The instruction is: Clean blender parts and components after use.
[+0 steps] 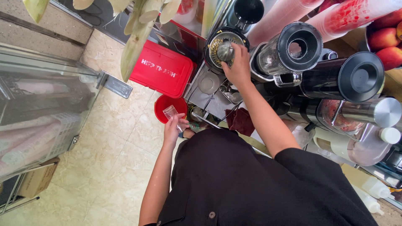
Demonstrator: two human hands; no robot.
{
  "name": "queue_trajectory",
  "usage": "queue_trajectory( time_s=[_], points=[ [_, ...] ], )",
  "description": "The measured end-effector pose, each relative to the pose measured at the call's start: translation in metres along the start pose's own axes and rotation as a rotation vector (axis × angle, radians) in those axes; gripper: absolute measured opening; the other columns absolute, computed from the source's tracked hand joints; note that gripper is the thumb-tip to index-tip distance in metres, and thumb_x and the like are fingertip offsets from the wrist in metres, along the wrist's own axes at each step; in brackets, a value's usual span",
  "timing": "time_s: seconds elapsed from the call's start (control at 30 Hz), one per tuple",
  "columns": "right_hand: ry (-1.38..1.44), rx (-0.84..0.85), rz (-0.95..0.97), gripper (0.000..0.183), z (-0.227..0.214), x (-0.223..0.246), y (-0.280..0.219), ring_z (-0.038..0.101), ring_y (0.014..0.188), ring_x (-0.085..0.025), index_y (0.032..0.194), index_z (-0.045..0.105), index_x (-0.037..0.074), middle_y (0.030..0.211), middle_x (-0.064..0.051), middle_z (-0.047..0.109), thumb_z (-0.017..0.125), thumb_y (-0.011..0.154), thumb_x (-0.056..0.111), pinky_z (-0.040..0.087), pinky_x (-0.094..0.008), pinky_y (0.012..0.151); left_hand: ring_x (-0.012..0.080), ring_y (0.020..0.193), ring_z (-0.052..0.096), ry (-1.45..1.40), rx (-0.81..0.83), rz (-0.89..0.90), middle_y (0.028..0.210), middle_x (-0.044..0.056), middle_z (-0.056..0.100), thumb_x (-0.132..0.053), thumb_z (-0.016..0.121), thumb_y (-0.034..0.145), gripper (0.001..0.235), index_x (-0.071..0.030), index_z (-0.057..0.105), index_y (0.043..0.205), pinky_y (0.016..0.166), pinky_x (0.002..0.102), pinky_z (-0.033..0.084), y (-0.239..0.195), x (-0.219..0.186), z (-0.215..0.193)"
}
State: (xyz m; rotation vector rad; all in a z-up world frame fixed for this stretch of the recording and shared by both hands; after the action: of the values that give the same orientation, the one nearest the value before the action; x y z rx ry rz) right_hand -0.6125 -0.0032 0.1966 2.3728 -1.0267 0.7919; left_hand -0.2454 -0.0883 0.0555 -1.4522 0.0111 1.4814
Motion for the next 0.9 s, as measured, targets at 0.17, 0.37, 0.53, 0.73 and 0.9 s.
queue_trajectory(
  time_s=[0.17,0.37,0.53,0.73,0.9],
  points=[
    [-0.145,0.110,0.042,0.082,0.026,-0.013,0.033,0.050,0.123,-0.040,0.141,0.048,0.012,0.134,-0.016,0.051,0.092,0.072,0.018,0.047,-0.049,0.096,0.0207,0.083,0.071,-0.043,-0.028,0.011,0.093,0.011,0.071,-0.036,0.044,0.109,0.047,0.003,0.063,0.127,0.080,0.032,0.057,-0.008,-0.001,-0.002],
    [-0.215,0.164,-0.007,0.078,0.025,-0.010,0.040,0.053,0.121,-0.039,0.133,0.051,0.012,0.131,-0.011,0.055,0.095,0.070,0.022,0.050,-0.049,0.092,0.0204,0.083,0.071,-0.078,-0.027,0.015,0.093,0.010,0.071,-0.036,0.046,0.108,0.047,0.002,0.063,0.128,0.079,0.031,0.056,-0.011,0.000,0.002],
    [-0.124,0.047,-0.036,0.074,-0.029,0.029,0.031,0.058,0.117,-0.037,0.135,0.051,0.011,0.128,-0.011,0.058,0.096,0.078,0.023,0.051,-0.047,0.093,0.0205,0.082,0.071,-0.110,0.005,-0.003,0.091,0.009,0.069,-0.034,0.049,0.107,0.043,0.000,0.062,0.129,0.078,0.032,0.056,-0.006,-0.008,0.020],
    [0.354,0.095,0.106,0.073,-0.041,0.051,-0.016,0.068,0.116,-0.028,0.133,0.050,0.007,0.123,-0.011,0.064,0.094,0.077,0.022,0.055,-0.036,0.099,0.0206,0.083,0.072,-0.151,0.165,0.021,0.092,0.007,0.068,-0.033,0.053,0.107,0.041,-0.001,0.057,0.132,0.080,0.032,0.057,0.025,-0.036,0.080],
    [0.384,0.075,-0.003,0.072,-0.032,0.074,-0.051,0.065,0.118,-0.030,0.133,0.051,0.004,0.127,-0.014,0.061,0.093,0.075,0.014,0.052,-0.039,0.102,0.0158,0.088,0.070,-0.124,0.168,-0.060,0.100,0.002,0.067,-0.045,0.045,0.106,0.046,-0.010,0.055,0.133,0.074,0.030,0.054,0.060,-0.053,0.129]
  ],
)
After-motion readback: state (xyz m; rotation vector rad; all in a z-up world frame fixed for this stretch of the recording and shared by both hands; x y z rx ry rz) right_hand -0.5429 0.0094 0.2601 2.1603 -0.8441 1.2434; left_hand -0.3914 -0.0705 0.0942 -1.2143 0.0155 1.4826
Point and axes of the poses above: each hand's wrist, its own y-axis towards the middle knuckle, its own z-axis out of the palm, x = y × z, the point moved 10 cm from there along y, towards the middle knuckle
